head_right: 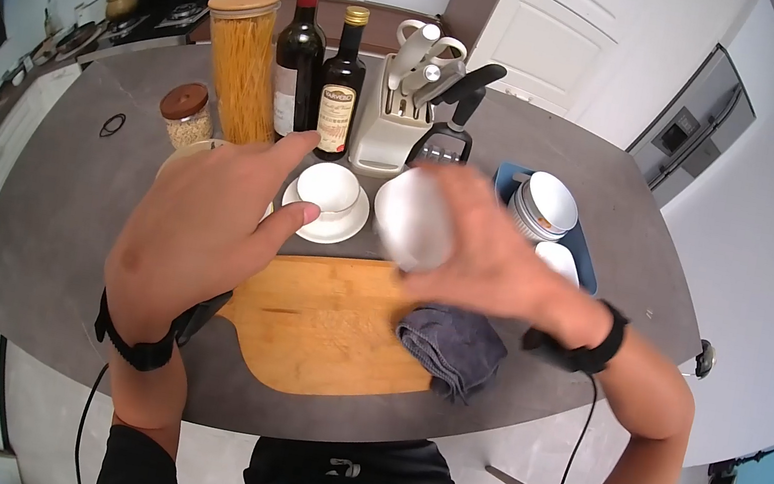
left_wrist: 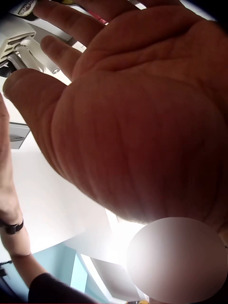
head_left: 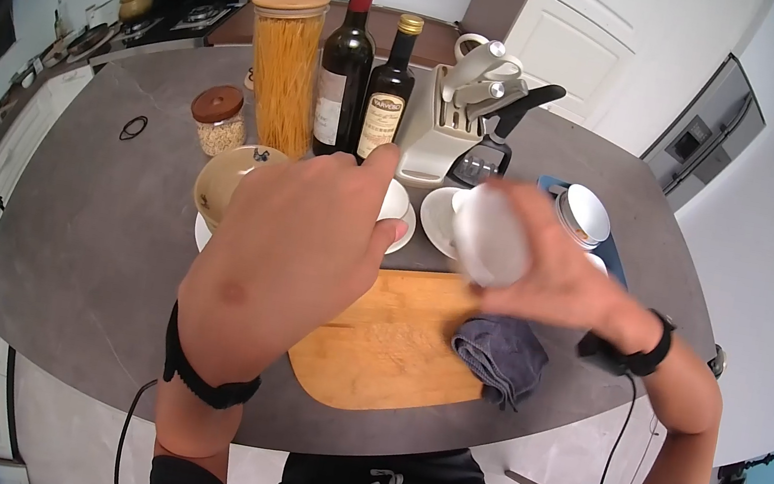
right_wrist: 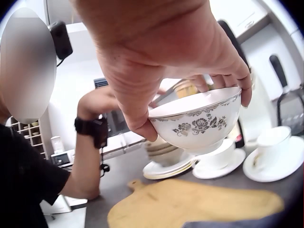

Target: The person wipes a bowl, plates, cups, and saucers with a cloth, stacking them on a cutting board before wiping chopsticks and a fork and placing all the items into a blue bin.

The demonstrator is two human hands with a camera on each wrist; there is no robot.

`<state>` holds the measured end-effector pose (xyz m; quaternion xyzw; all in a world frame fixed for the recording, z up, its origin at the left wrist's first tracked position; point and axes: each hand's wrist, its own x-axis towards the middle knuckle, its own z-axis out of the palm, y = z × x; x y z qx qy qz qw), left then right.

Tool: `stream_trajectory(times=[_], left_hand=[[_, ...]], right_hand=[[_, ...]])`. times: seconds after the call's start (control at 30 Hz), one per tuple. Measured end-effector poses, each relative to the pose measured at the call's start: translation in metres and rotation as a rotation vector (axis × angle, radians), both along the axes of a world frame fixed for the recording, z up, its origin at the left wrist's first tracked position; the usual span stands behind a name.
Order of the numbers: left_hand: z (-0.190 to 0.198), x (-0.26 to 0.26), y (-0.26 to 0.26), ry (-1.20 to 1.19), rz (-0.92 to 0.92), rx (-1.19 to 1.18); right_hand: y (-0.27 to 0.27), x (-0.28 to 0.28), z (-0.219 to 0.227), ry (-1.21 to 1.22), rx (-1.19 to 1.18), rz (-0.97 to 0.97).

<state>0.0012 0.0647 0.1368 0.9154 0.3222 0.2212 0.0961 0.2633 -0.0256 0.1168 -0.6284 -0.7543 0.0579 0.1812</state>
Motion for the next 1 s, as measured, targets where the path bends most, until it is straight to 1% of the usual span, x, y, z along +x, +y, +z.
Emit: stream_trajectory(times=[0.03,0.07,0.13,0.17,0.2,0.27,0.3,0.37,0.4,0.47,0.6,0.7,0.77,0.8,0.87,0.9,0.93,1.0], left_hand=[[0.001,0.001,-0.001,0.024,0.006,-0.011],[0.000,0.002,-0.001,0.021,0.004,-0.014],[0.000,0.005,-0.003,0.030,-0.008,-0.048],[0.000,0.006,-0.004,0.027,-0.012,-0.047],[-0.002,0.007,-0.005,0.042,-0.022,-0.053],[-0.001,0.008,-0.006,0.058,-0.029,-0.053],[-0.001,0.008,-0.008,0.069,-0.034,-0.068],[-0.001,0.008,-0.008,0.084,-0.034,-0.081],[-0.001,0.009,-0.008,0.088,-0.028,-0.069],[-0.003,0.012,-0.006,0.098,-0.028,-0.057],[-0.007,0.018,-0.004,0.107,-0.029,-0.071],[-0.009,0.019,-0.003,0.110,-0.032,-0.063],[-0.010,0.017,-0.002,0.108,-0.033,-0.061],[-0.010,0.017,-0.002,0.115,-0.029,-0.055],[-0.009,0.016,-0.001,0.117,-0.022,-0.055],[-0.008,0.015,0.000,0.099,-0.028,-0.051],[-0.007,0.014,0.000,0.081,-0.034,-0.046],[-0.008,0.012,0.000,0.062,-0.045,-0.039]], right_hand=[[-0.001,0.019,0.010,-0.012,0.035,-0.110],[0.004,0.045,0.016,0.003,0.087,-0.122],[0.010,0.090,0.028,-0.100,0.038,-0.342],[0.015,0.121,0.024,-0.106,0.007,-0.405],[0.019,0.148,0.017,-0.108,0.009,-0.408],[0.025,0.189,0.003,-0.108,-0.027,-0.521],[0.023,0.201,-0.002,-0.106,-0.023,-0.519],[0.023,0.216,-0.007,-0.133,-0.154,-0.570],[0.024,0.218,-0.008,-0.129,-0.153,-0.567],[0.021,0.222,-0.013,-0.067,-0.244,-0.580],[0.021,0.230,-0.024,-0.064,-0.262,-0.556],[0.022,0.233,-0.029,-0.014,-0.284,-0.532],[0.013,0.232,-0.035,-0.135,-0.123,-0.558],[0.009,0.229,-0.035,-0.137,-0.127,-0.554],[-0.005,0.218,-0.029,-0.028,0.111,-0.631],[-0.014,0.203,-0.021,0.008,0.129,-0.694],[-0.023,0.192,-0.020,0.003,0.125,-0.692],[-0.040,0.176,-0.024,0.090,-0.030,-0.770]])
